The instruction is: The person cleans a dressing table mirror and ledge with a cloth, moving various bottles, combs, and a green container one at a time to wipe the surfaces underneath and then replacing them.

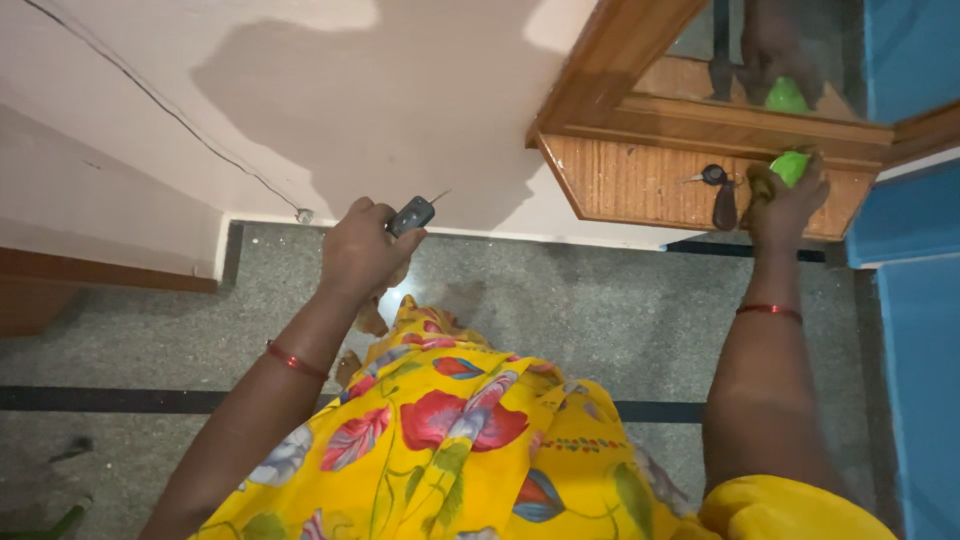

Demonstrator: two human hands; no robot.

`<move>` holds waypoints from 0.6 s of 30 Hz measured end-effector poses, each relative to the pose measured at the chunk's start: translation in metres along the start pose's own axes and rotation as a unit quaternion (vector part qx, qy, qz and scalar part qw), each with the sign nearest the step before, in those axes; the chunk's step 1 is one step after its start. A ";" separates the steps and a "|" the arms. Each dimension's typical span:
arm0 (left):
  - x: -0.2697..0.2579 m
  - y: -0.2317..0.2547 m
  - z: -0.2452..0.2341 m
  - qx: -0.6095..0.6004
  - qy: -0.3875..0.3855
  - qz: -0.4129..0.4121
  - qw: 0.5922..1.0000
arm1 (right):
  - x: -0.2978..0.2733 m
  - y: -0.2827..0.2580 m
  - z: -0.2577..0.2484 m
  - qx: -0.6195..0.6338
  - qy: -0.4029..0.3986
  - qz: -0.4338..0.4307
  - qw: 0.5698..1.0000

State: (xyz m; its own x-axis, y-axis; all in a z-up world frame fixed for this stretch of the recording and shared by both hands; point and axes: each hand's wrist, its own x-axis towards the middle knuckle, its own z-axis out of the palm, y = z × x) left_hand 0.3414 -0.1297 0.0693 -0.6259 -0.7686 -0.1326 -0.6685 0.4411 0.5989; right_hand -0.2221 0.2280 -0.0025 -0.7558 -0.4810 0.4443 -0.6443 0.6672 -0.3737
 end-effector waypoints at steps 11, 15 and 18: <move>0.002 0.008 0.006 -0.004 0.006 0.013 1.000 | -0.018 -0.098 -0.019 0.112 -0.021 0.144 0.983; 0.001 0.008 0.005 -0.001 -0.009 -0.004 1.000 | -0.018 -0.081 -0.004 0.049 -0.007 0.134 0.990; -0.007 -0.002 0.002 -0.022 0.009 -0.006 1.000 | -0.009 -0.050 0.013 -0.208 0.014 0.017 0.978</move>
State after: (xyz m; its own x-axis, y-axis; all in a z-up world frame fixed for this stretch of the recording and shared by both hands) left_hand 0.3466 -0.1248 0.0675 -0.6096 -0.7826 -0.1259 -0.6581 0.4112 0.6307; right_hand -0.1846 0.1918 0.0018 -0.7683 -0.4436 0.4615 -0.5121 0.8585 -0.0273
